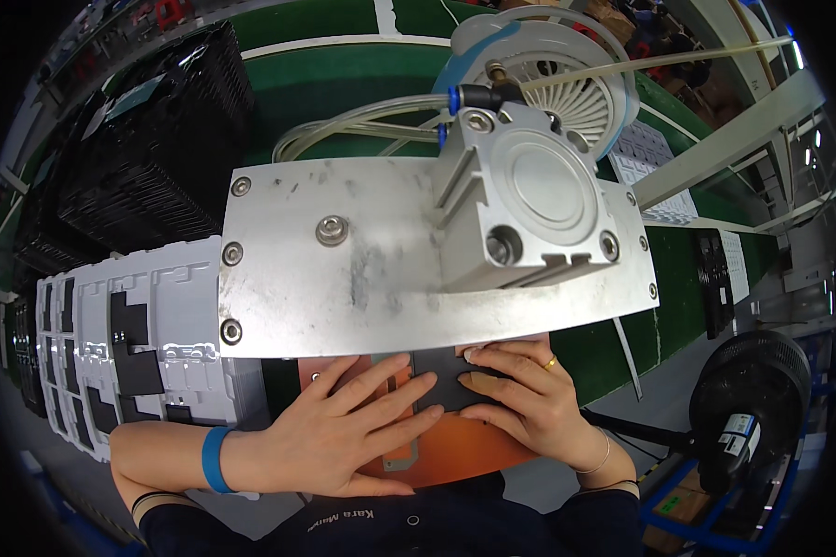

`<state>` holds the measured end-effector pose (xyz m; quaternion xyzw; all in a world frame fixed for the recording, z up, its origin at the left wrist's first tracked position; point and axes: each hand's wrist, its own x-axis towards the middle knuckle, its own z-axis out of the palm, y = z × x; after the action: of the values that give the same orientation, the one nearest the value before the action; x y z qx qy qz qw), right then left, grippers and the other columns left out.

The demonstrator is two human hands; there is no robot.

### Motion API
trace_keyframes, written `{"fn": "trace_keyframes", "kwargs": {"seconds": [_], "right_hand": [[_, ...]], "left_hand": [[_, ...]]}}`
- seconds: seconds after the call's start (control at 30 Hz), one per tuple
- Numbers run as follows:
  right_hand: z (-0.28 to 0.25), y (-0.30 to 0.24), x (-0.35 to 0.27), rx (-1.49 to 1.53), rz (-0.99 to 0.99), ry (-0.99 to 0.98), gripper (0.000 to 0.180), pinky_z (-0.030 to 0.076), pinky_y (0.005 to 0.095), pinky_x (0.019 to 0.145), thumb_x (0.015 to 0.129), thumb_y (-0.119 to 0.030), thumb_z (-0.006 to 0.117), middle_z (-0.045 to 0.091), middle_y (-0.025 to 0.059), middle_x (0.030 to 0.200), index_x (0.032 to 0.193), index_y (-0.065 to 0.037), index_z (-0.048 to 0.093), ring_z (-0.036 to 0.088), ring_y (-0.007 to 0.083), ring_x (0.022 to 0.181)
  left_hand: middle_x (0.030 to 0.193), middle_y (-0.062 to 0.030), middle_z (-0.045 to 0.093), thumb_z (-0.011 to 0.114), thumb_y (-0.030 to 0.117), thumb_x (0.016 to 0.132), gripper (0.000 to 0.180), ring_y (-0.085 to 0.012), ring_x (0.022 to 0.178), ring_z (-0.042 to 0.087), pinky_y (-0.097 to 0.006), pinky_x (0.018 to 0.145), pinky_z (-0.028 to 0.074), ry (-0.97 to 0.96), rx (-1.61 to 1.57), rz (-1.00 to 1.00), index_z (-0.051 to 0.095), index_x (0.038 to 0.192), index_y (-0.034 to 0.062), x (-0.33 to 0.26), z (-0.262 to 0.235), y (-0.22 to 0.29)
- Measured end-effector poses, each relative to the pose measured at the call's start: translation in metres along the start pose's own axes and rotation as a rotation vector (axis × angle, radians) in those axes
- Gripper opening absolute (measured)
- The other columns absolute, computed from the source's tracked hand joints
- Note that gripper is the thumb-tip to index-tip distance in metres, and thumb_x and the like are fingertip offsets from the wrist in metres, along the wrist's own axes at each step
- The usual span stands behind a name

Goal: The person repeatedly picks up small black rectangular components from a white foam tray and places them into a silver and orange press machine. They operate the machine to process each component individually, then remove the finished item and place it back into the tray. The person occasionally uses a digital caliper to measure the components.

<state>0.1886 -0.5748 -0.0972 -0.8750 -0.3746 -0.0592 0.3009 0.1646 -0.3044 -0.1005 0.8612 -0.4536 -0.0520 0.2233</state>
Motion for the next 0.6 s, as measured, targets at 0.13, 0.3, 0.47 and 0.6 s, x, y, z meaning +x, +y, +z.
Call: {"fn": "trace_keyframes", "kwargs": {"seconds": [0.13, 0.3, 0.47, 0.6], "right_hand": [[-0.0006, 0.0006, 0.0001, -0.006, -0.002, -0.006, 0.037, 0.049, 0.0325, 0.082, 0.069, -0.021, 0.083, 0.065, 0.0068, 0.114, 0.101, -0.007, 0.071, 0.059, 0.0229, 0.101], [-0.001, 0.0004, -0.0008, -0.036, 0.013, -0.015, 0.037, 0.048, 0.0325, 0.08, 0.069, -0.022, 0.083, 0.065, 0.0045, 0.108, 0.101, -0.009, 0.071, 0.059, 0.0219, 0.096], [-0.0008, 0.0018, -0.001, -0.016, 0.021, -0.011, 0.036, 0.048, 0.0329, 0.08, 0.069, -0.022, 0.084, 0.065, 0.0037, 0.104, 0.101, -0.009, 0.072, 0.059, 0.0217, 0.093], [-0.0019, 0.0016, -0.0004, 0.007, 0.036, -0.013, 0.036, 0.048, 0.033, 0.08, 0.069, -0.022, 0.084, 0.065, 0.0043, 0.103, 0.1, -0.009, 0.072, 0.059, 0.0222, 0.092]], "left_hand": [[0.145, -0.009, 0.048, 0.056, 0.072, 0.083, 0.072, -0.033, 0.131, 0.042, -0.05, 0.106, 0.03, 0.022, 0.038, 0.003, 0.06, 0.133, 0.0197, 0.0003, 0.0035, -0.0009], [0.145, -0.0082, 0.048, 0.055, 0.073, 0.084, 0.072, -0.0326, 0.126, 0.045, -0.049, 0.104, 0.032, 0.019, 0.051, 0.0, 0.061, 0.132, 0.0203, -0.0005, 0.0043, -0.001], [0.146, -0.008, 0.048, 0.055, 0.072, 0.084, 0.071, -0.0342, 0.127, 0.045, -0.05, 0.105, 0.03, 0.018, 0.06, -0.002, 0.061, 0.132, 0.02, -0.0007, 0.0034, -0.0006], [0.146, -0.0083, 0.048, 0.056, 0.071, 0.085, 0.069, -0.0356, 0.13, 0.043, -0.052, 0.106, 0.029, 0.012, 0.051, -0.009, 0.062, 0.131, 0.0201, -0.0014, 0.0035, 0.0005]]}}
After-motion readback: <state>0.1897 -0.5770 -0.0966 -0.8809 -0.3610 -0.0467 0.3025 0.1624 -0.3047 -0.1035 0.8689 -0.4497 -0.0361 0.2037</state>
